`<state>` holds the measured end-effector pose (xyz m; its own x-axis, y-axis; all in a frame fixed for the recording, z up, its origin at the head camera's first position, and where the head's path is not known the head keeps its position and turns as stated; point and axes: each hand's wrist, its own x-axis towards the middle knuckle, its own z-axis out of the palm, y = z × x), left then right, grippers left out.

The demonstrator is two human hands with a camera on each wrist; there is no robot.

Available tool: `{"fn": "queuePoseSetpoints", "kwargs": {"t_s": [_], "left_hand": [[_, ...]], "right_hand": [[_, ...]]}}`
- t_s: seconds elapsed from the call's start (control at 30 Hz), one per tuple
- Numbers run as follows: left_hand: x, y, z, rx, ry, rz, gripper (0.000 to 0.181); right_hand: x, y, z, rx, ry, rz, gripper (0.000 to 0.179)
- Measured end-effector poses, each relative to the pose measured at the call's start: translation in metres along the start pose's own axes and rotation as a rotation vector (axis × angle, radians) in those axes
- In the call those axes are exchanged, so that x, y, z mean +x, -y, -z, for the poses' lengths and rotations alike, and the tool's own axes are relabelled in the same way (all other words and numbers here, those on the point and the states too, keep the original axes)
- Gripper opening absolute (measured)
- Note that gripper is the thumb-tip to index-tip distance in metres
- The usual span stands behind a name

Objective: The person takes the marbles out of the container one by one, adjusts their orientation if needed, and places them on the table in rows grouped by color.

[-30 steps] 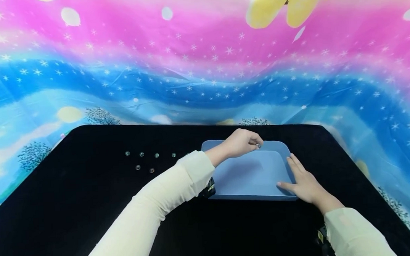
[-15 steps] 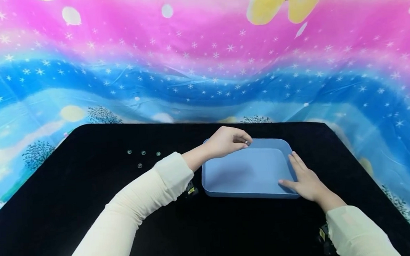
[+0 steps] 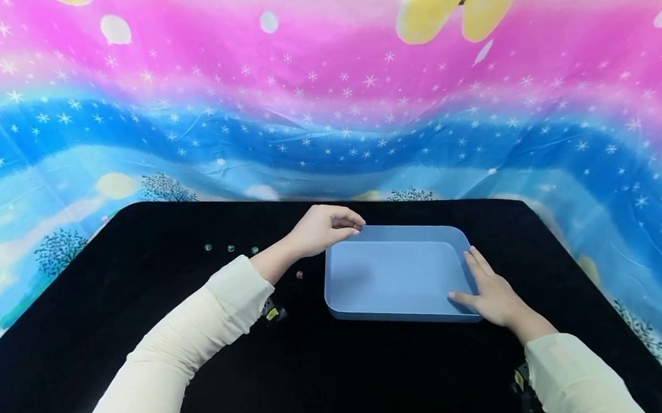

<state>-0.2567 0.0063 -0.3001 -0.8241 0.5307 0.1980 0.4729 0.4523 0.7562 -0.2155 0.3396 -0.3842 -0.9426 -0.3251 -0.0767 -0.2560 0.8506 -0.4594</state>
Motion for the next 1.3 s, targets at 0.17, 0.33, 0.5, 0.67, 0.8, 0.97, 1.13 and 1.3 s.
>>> {"fn": "queuePoseSetpoints", "kwargs": {"t_s": [0.17, 0.33, 0.5, 0.67, 0.8, 0.97, 1.13, 1.3], "left_hand": [[-0.01, 0.01, 0.011, -0.016, -0.029, 0.051, 0.017], [-0.023, 0.016, 0.022, -0.033, -0.059, 0.089, 0.017], [-0.037, 0.026, 0.031, -0.038, -0.088, 0.108, 0.017], [-0.052, 0.036, 0.04, -0.037, -0.126, 0.129, 0.016], [-0.063, 0.043, 0.047, -0.035, -0.155, 0.153, 0.016], [-0.074, 0.05, 0.056, -0.026, -0.173, 0.177, 0.017], [-0.085, 0.056, 0.066, -0.027, -0.203, 0.196, 0.017], [-0.099, 0.065, 0.075, -0.006, -0.211, 0.253, 0.018]], "right_hand": [[0.0, 0.0, -0.001, -0.005, -0.006, -0.002, 0.093], [0.0, 0.0, 0.0, -0.018, -0.012, 0.002, 0.093], [0.0, 0.001, 0.002, -0.015, -0.01, 0.006, 0.092], [0.0, 0.001, 0.002, 0.001, 0.004, 0.011, 0.091], [0.001, 0.0, 0.001, -0.005, 0.004, 0.014, 0.091], [0.001, 0.0, 0.002, 0.0, 0.007, 0.023, 0.091], [0.001, -0.001, 0.003, -0.006, 0.006, 0.024, 0.091], [0.002, -0.002, 0.002, -0.01, 0.011, 0.015, 0.092]]}}
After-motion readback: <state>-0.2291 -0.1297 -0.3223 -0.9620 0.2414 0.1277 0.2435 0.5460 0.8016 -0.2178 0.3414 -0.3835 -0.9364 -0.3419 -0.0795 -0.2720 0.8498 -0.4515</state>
